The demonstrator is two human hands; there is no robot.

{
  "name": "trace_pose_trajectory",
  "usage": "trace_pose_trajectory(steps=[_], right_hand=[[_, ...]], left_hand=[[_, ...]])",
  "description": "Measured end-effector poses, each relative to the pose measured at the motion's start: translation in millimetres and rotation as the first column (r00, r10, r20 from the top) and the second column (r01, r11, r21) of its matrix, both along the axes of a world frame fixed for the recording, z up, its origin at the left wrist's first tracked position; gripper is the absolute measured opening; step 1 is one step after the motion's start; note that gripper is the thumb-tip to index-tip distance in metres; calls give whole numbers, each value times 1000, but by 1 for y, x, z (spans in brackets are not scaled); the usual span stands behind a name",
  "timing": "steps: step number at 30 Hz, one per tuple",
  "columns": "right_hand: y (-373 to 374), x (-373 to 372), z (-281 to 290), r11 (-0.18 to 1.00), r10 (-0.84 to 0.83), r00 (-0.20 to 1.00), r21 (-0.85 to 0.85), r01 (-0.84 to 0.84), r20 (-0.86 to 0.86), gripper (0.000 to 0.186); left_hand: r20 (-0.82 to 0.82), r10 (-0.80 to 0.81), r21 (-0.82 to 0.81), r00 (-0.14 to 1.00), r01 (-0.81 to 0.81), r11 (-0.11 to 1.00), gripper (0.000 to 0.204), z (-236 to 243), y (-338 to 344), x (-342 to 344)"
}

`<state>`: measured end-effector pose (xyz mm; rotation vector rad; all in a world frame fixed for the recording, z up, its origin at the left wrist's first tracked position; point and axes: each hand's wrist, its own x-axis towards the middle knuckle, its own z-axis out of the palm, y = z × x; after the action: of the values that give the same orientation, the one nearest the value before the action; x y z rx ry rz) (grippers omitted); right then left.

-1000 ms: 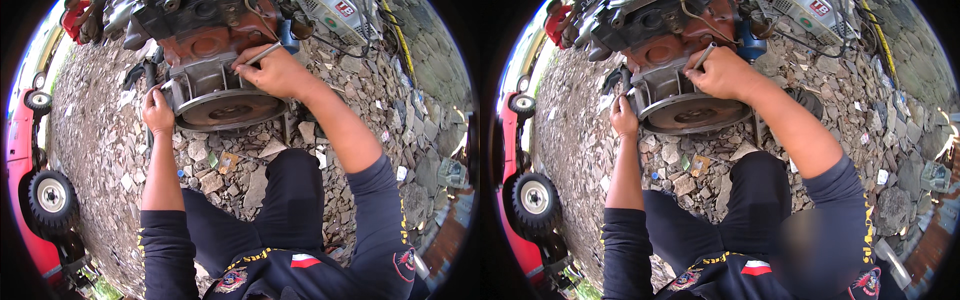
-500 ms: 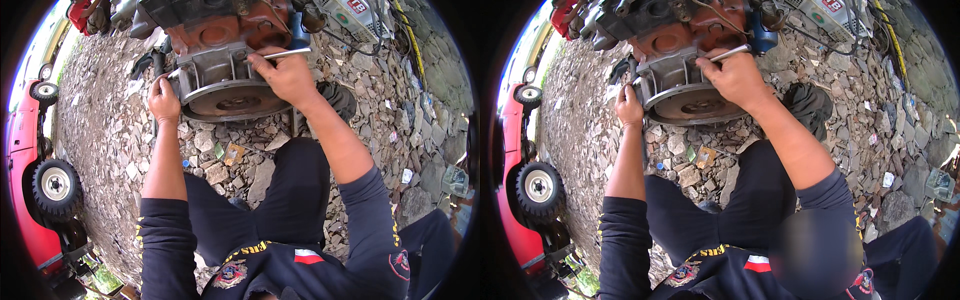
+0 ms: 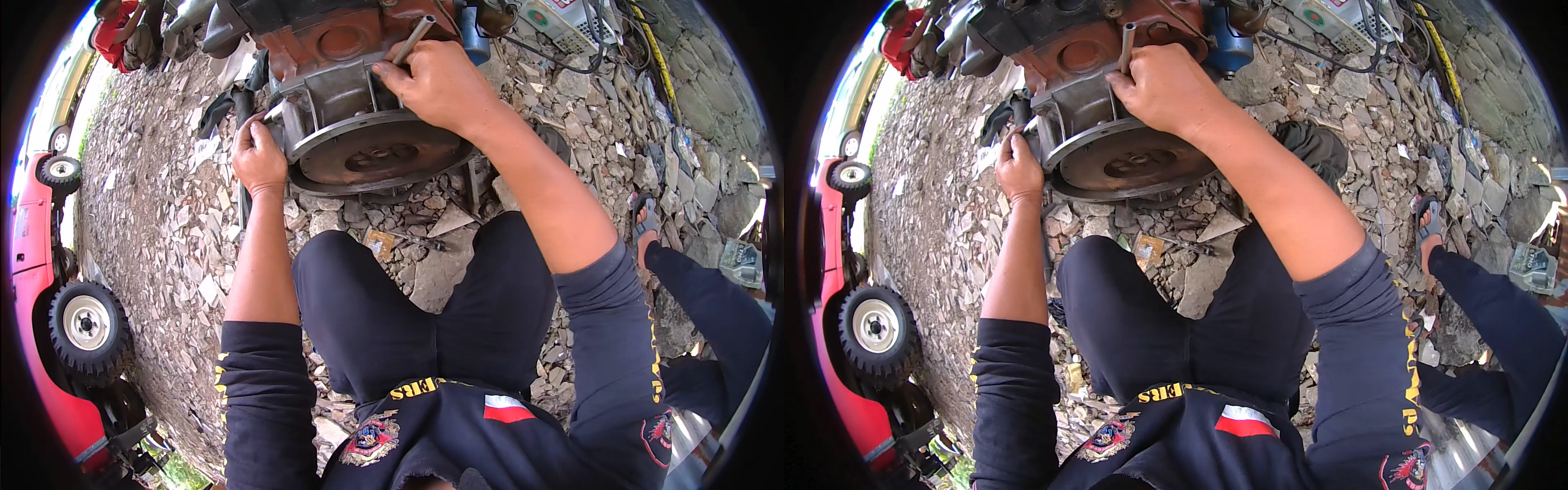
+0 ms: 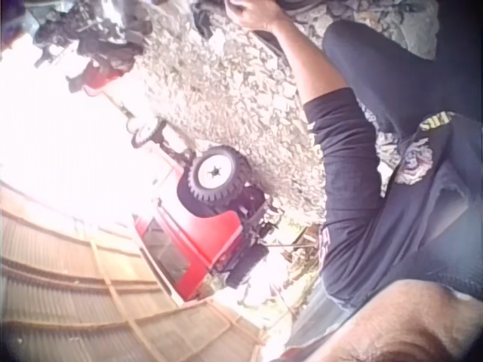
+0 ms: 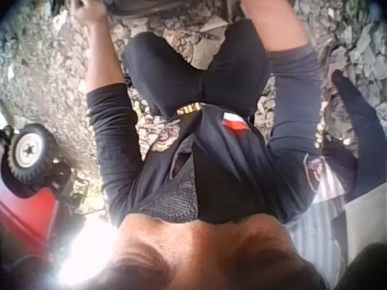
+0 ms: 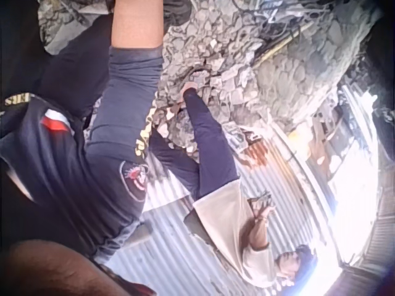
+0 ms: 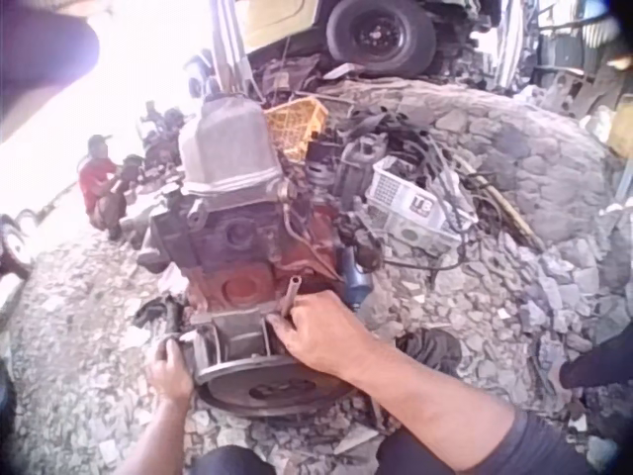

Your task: The person wipes a metal surface on an engine block with a cloth and then uses a pen to mark several points on the flange.

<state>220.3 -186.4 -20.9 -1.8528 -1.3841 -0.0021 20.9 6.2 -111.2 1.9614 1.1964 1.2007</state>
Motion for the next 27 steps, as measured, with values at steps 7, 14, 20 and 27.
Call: trace_pose_trajectory(steps=[7, 14, 20, 27], right_hand=[[3, -1, -5, 1000, 15, 998, 12, -16, 66, 32], [-1, -3, -4, 1000, 21, 999, 15, -22, 40, 32], [-2, -8, -10, 995, 42, 999, 93, -45, 34, 31], [-9, -2, -10, 995, 25, 1000, 96, -25, -3, 27]], left_hand=[[-14, 4, 30, 1000, -3, 1000, 27, -3, 4, -2], [-4, 10, 9, 1000, -10, 1000, 27, 1, 3, 1], [23, -2, 6, 1000, 2, 1000, 27, -1, 3, -1], [-1, 20, 10, 1000, -20, 1000, 26, 0, 3, 0]])
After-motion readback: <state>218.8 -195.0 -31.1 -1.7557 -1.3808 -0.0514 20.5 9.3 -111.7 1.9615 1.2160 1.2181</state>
